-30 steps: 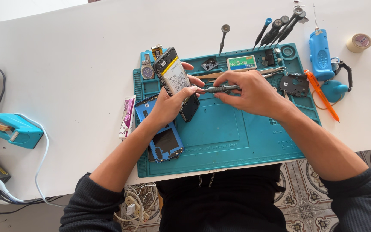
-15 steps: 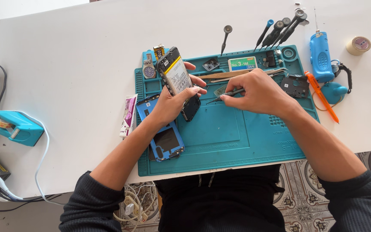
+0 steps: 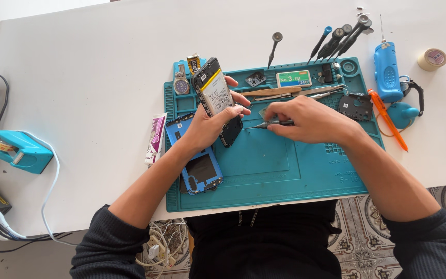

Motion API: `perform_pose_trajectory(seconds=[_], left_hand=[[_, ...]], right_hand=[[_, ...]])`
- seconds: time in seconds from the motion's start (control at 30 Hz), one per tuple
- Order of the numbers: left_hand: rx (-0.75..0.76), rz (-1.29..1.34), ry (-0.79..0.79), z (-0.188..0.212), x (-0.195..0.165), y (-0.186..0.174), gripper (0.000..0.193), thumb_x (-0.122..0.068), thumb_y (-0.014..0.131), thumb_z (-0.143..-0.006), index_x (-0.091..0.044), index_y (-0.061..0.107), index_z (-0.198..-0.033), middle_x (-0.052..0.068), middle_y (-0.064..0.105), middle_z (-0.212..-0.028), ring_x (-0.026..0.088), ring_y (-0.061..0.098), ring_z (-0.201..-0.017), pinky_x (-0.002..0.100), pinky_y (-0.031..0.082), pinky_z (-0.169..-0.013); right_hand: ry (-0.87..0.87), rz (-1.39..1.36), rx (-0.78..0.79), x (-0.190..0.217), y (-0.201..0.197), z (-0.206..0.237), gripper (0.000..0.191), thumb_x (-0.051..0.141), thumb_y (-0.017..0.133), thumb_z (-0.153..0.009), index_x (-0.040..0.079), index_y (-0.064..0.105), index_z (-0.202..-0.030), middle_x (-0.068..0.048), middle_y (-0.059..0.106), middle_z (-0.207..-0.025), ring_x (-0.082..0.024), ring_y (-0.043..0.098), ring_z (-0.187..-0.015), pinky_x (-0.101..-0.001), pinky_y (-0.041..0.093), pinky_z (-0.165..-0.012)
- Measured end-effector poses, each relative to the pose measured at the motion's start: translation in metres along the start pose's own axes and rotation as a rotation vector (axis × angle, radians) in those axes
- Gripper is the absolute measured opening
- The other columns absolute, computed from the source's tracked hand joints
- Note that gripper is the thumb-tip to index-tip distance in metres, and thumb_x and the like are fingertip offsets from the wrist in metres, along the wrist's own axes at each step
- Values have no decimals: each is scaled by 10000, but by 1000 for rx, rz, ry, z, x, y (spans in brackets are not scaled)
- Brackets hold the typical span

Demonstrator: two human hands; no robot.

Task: The person pries open the back cover of a blue smartphone using a blue opening tool, removes the back shell, and then uses a screwdriver to unscrew and pry at the internal battery and frame of the disassembled phone on a repair mat.

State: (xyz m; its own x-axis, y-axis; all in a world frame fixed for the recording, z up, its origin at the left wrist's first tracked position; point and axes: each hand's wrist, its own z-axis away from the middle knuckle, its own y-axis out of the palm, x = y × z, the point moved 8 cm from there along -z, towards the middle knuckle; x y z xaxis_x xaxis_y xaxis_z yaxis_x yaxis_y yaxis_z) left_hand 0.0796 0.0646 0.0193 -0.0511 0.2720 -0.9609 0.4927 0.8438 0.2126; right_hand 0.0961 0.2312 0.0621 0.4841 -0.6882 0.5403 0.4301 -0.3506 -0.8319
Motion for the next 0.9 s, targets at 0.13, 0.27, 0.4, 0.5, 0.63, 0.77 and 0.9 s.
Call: perform_pose_trajectory(seconds=[0.13,0.27,0.4,0.5,0.63,0.77,0.9], left_hand=[[0,-11,14,0,0,-2,474,-90,630,-988,-90,376,-1388,137,678,-1144,247,712,-1102,390,571,-947],[3,-49,21,1,0,-4,472,-97,628,-990,-95,375,-1388,132,683,-1152,240,715,-1102,385,571,-940],[-2,-31,14,2,1,-5,471,-95,628,-989,-92,376,-1387,133,684,-1143,239,714,-1096,384,566,-939],[1,-29,24,4,-1,-5,469,-93,626,-992,-91,376,-1389,129,683,-1146,239,712,-1098,384,564,-951],[2,-29,27,4,-3,-5,471,-93,626,-991,-91,377,-1390,125,683,-1145,236,711,-1098,383,563,-950],[8,-40,28,4,-4,-5,461,-99,625,-999,-88,380,-1390,130,683,-1141,237,712,-1104,380,567,-978],[-2,-24,18,4,-3,-5,474,-96,628,-984,-92,377,-1386,130,684,-1143,238,711,-1095,387,568,-940]], right_hand=[[137,-1,176,0,8,6,535,261,592,-892,285,590,-1426,-47,434,-410,-201,433,-362,-383,364,-438],[165,37,242,5,9,5,521,226,572,-874,307,599,-1388,-55,414,-403,-204,420,-361,-378,363,-444],[164,54,257,8,9,5,558,295,625,-867,319,587,-1424,-42,451,-400,-189,437,-364,-388,375,-469],[182,75,277,10,12,6,563,308,623,-873,350,588,-1433,-37,462,-402,-182,447,-371,-383,391,-477],[243,125,313,9,15,7,614,281,589,-875,418,555,-1473,-56,439,-413,-190,443,-385,-378,391,-470],[234,131,322,10,15,8,648,269,587,-867,448,533,-1488,-52,428,-427,-176,446,-389,-375,390,-456],[211,101,353,11,19,9,700,201,567,-824,435,535,-1483,-52,448,-429,-176,456,-388,-368,411,-465]])
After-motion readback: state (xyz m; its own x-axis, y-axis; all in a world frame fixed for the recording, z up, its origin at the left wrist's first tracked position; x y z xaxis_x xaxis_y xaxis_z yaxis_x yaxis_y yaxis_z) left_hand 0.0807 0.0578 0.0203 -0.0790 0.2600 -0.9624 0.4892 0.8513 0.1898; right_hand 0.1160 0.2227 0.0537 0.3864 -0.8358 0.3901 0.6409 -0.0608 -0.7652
